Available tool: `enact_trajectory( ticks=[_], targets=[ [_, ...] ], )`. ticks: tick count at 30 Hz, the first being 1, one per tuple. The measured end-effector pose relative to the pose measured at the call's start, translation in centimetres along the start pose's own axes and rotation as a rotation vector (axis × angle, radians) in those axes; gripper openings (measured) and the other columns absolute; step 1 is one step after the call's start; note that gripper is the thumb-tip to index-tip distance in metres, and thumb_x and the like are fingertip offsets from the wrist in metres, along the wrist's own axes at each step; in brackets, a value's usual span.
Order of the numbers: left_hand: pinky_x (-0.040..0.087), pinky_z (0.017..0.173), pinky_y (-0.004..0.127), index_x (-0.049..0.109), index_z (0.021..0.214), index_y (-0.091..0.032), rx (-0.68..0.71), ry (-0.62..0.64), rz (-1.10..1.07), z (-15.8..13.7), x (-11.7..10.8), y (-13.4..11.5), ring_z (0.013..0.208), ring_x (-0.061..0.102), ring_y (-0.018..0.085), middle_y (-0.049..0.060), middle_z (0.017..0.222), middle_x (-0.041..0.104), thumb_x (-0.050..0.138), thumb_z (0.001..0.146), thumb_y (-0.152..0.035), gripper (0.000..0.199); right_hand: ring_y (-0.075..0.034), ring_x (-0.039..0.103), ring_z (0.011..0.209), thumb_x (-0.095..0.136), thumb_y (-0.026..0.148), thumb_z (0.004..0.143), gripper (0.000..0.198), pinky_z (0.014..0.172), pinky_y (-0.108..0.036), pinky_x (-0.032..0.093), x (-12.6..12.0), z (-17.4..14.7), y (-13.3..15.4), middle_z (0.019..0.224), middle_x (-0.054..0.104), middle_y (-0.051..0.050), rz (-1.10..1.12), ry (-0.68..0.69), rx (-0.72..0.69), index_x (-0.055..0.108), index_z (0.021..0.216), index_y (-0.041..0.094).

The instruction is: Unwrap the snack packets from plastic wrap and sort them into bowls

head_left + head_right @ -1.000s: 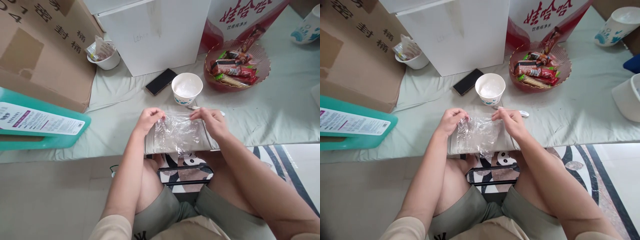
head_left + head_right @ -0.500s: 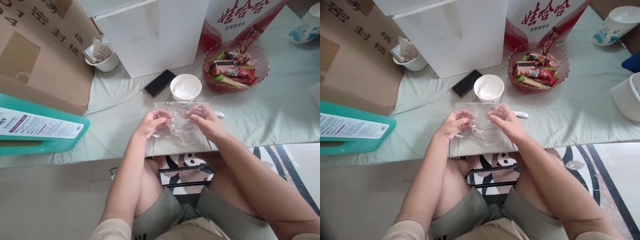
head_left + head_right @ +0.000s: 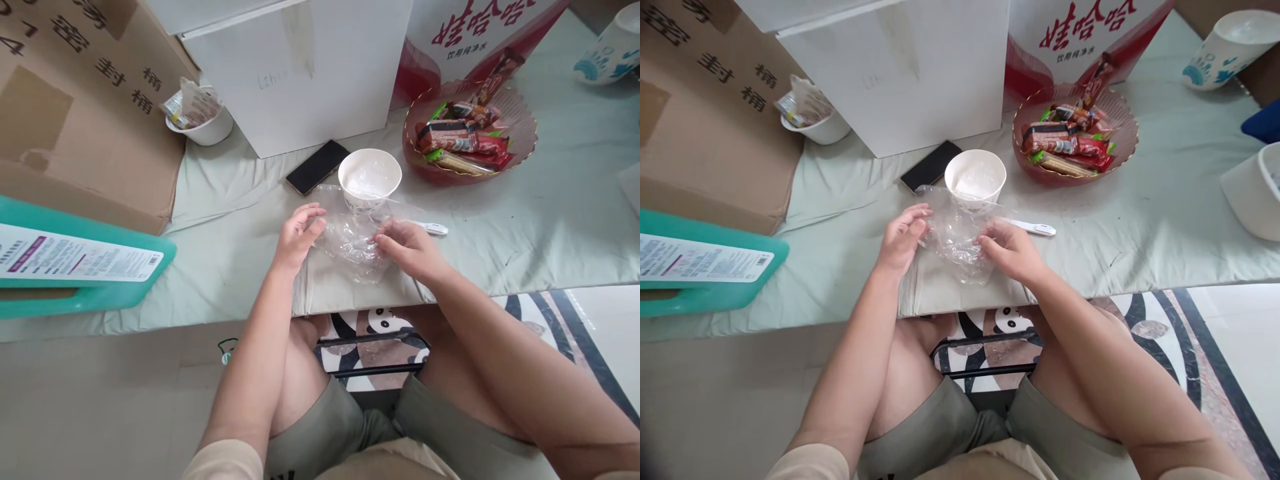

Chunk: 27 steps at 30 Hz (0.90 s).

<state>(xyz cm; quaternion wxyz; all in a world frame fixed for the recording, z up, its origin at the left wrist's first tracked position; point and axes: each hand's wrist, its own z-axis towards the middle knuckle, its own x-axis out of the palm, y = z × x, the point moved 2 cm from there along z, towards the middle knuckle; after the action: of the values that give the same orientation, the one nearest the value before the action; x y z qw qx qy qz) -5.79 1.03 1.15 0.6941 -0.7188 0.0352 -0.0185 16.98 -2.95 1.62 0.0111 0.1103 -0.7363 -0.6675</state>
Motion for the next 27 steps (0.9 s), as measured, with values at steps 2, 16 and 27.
enact_trajectory(
  ticks=[2, 16, 27],
  targets=[
    [0.05, 0.094, 0.032, 0.069, 0.08, -0.019, 0.001, 0.012, 0.047, 0.0, -0.1, 0.0, 0.13, 0.053, 0.028, 0.011, 0.134, 0.057, 0.08, 0.069, -0.045, 0.03, -0.015, 0.059, 0.064, 0.065, 0.037, 0.082, 0.017, 0.063, -0.031, 0.047, 0.2, 0.0, 0.0, 0.068, 0.066, 0.0, -0.058, 0.021, -0.03, 0.061, 0.077, 0.021],
    [0.037, 0.048, 0.018, 0.06, 0.11, -0.019, -0.396, 0.192, -0.222, -0.3, -0.2, -0.9, 0.053, 0.05, 0.004, 0.002, 0.087, 0.069, 0.088, 0.059, -0.035, 0.061, -0.013, 0.054, 0.054, 0.072, 0.051, 0.078, 0.031, 0.054, -0.029, 0.048, 0.2, 0.0, 0.8, 0.063, 0.058, 0.003, 0.151, -0.005, 0.039, 0.056, 0.078, 0.024],
    [0.028, 0.034, 0.016, 0.06, 0.101, -0.022, -0.413, 0.211, -0.141, -0.8, -0.5, -1.3, 0.038, 0.054, 0.01, -0.005, 0.056, 0.064, 0.076, 0.071, -0.037, 0.037, -0.009, 0.043, 0.057, 0.075, 0.041, 0.071, 0.026, 0.054, -0.026, 0.037, -0.5, 0.3, 0.0, 0.076, 0.057, 0.003, 0.344, -0.121, 0.037, 0.056, 0.078, 0.024]
  ],
)
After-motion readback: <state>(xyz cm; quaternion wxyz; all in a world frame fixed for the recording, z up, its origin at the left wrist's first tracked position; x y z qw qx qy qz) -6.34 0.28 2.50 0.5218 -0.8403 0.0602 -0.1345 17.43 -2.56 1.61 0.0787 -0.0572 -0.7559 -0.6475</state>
